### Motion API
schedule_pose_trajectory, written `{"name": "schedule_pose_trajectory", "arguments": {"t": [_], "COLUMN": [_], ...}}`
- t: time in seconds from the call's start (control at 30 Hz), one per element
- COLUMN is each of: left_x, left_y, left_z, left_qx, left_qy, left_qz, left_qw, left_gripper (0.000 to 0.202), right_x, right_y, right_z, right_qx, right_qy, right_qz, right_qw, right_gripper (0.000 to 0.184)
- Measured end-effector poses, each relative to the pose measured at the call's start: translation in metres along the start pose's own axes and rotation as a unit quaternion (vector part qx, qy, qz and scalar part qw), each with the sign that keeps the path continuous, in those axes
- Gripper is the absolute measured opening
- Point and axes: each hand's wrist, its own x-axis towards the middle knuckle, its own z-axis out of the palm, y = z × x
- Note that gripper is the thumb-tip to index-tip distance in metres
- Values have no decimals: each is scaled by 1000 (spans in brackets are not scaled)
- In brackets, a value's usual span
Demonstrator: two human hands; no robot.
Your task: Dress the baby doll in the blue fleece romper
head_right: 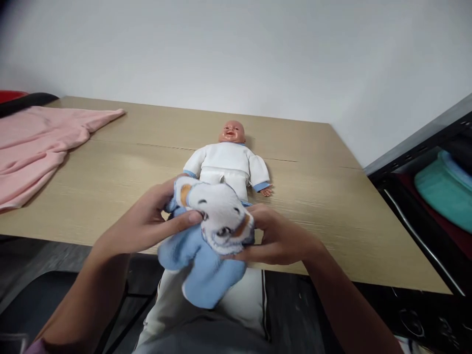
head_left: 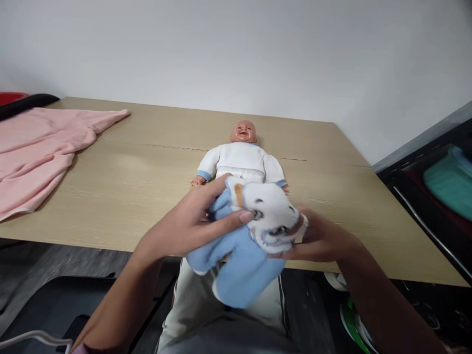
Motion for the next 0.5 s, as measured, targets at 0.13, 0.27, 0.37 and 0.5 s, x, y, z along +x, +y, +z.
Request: {"name": "schedule_pose_trajectory", "arguments": {"t": [0.13, 0.27, 0.37, 0.5], "left_x": [-9, -12, -9, -6], "left_y": [-18, -38, -42, -34], "left_z": [-19, -16, -6, -3], "left_qx": [38, -25, -50, -77], "left_qy": [-126, -80, -9, -10], "left_qz": [-44, -27, -28, -69], "left_qw": [990, 996, 998, 995], "left_gripper": [35, 27, 27, 26], "right_x": [0, 10, 20, 29], "right_y": [3, 14, 20, 18], "right_z": [-4, -8, -8, 0], "right_qx": [40, 57, 36, -1], "right_qy": [124, 83, -16, -90], "right_qz": [-5, 34, 53, 55], "right_qw": [991, 994, 998, 994], "right_gripper": [19, 48, 71, 59]}}
